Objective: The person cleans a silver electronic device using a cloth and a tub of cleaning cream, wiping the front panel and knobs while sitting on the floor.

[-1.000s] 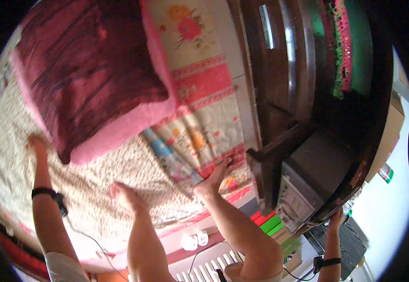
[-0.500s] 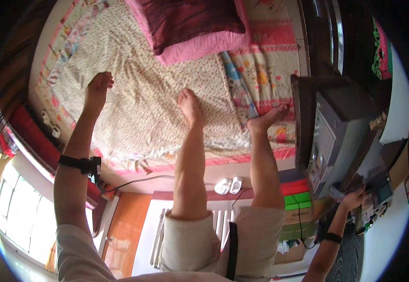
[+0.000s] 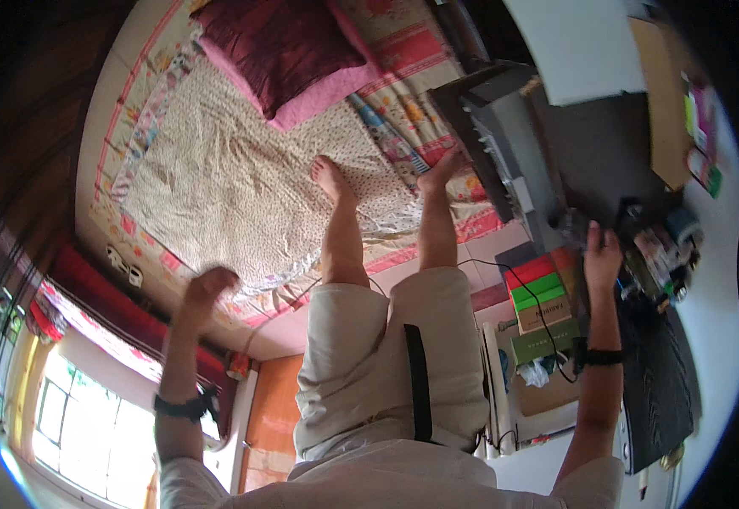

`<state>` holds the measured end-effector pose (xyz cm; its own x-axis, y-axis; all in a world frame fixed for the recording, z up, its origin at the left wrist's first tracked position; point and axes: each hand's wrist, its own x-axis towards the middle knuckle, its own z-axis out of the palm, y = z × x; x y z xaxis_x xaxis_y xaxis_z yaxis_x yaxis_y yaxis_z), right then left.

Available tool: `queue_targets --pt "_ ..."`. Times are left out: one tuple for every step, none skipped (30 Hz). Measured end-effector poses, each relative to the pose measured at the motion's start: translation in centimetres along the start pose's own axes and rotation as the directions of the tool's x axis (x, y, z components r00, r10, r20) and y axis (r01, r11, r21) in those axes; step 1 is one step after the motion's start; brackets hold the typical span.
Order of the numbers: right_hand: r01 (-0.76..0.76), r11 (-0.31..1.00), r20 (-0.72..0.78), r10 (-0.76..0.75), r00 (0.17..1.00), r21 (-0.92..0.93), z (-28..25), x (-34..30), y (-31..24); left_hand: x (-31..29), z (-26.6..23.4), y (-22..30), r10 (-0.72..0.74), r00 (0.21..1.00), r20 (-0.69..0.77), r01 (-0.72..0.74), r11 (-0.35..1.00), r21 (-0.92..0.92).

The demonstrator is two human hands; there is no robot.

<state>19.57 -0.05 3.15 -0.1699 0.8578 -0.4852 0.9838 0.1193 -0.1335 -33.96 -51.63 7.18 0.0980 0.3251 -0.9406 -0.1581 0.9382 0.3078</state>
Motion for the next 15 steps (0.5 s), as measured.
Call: queue_targets --pt "-0.029 1.000 -0.022 0.029 0.999 0.002 -1.0 -1.3 0.2 0.5 1.1 3.1 0.220 0.973 0.068 -0.230 0.952 0.203" --pt "-0.043 0.999 -0.039 0.044 0.998 0.028 -1.8 -2.2 -0.3 -0.5 3.2 2.0 0.143 0.984 0.104 -0.163 0.961 0.222" --pt "-0.048 0.998 -0.056 0.050 0.997 0.037 -2.6 -2.8 -0.6 -2.0 5.8 0.1 0.109 0.994 0.007 -0.105 0.975 -0.195" --pt "-0.115 0.987 -0.035 0.120 0.992 0.116 -3.1 -3.6 -0.7 -3.2 8.3 -1.1 -0.097 0.989 -0.111 0.066 0.964 -0.259" --pt "-0.181 0.964 -0.016 0.187 0.982 0.194 -3.6 -4.4 -0.9 -3.8 9.6 -2.2 -0.135 0.980 -0.147 0.119 0.987 -0.110" --pt "-0.173 0.961 -0.043 0.186 0.982 0.215 -3.9 -4.9 -1.5 -4.6 9.9 -6.7 0.304 0.928 -0.214 -0.256 0.940 0.226" --pt "-0.105 0.963 -0.183 0.153 0.971 0.248 -4.4 -5.8 -0.9 -5.0 11.0 -4.6 0.012 0.964 -0.266 0.030 0.988 0.150" --pt "-0.012 0.956 -0.317 0.109 0.942 0.293 -5.0 -5.7 -1.5 -5.6 11.2 -6.0 0.037 0.928 -0.371 -0.028 0.999 0.032" --pt "-0.011 0.957 -0.358 0.118 0.926 0.288 -6.4 -6.1 -1.7 -5.5 11.5 -3.4 0.064 0.920 -0.387 -0.085 0.996 -0.038" --pt "0.125 0.944 -0.474 0.037 0.880 0.306 -7.9 -6.5 -2.1 -5.4 11.8 -0.7 0.091 0.912 -0.401 -0.145 0.984 -0.107" --pt "0.273 0.908 -0.581 -0.041 0.813 0.319 -9.3 -6.8 -3.2 -5.2 11.3 1.0 0.137 0.892 -0.430 -0.284 0.912 -0.297" --pt "0.274 0.912 -0.614 -0.031 0.789 0.307 -10.8 -7.5 -3.3 -4.9 11.7 5.3 0.178 0.885 -0.430 -0.255 0.959 -0.127" --pt "0.264 0.802 -0.512 0.060 0.857 0.535 -12.2 -8.1 -3.7 -4.7 12.2 10.1 0.220 0.884 -0.412 -0.255 0.967 -0.030" --pt "0.232 0.637 -0.384 0.109 0.917 0.735 -13.3 -8.7 -4.4 -5.0 12.9 14.3 0.259 0.879 -0.401 -0.251 0.965 0.072" --pt "0.262 0.631 -0.375 0.050 0.925 0.730 -14.8 -9.4 -5.2 -5.3 13.9 17.8 0.311 0.875 -0.370 -0.313 0.948 0.057"
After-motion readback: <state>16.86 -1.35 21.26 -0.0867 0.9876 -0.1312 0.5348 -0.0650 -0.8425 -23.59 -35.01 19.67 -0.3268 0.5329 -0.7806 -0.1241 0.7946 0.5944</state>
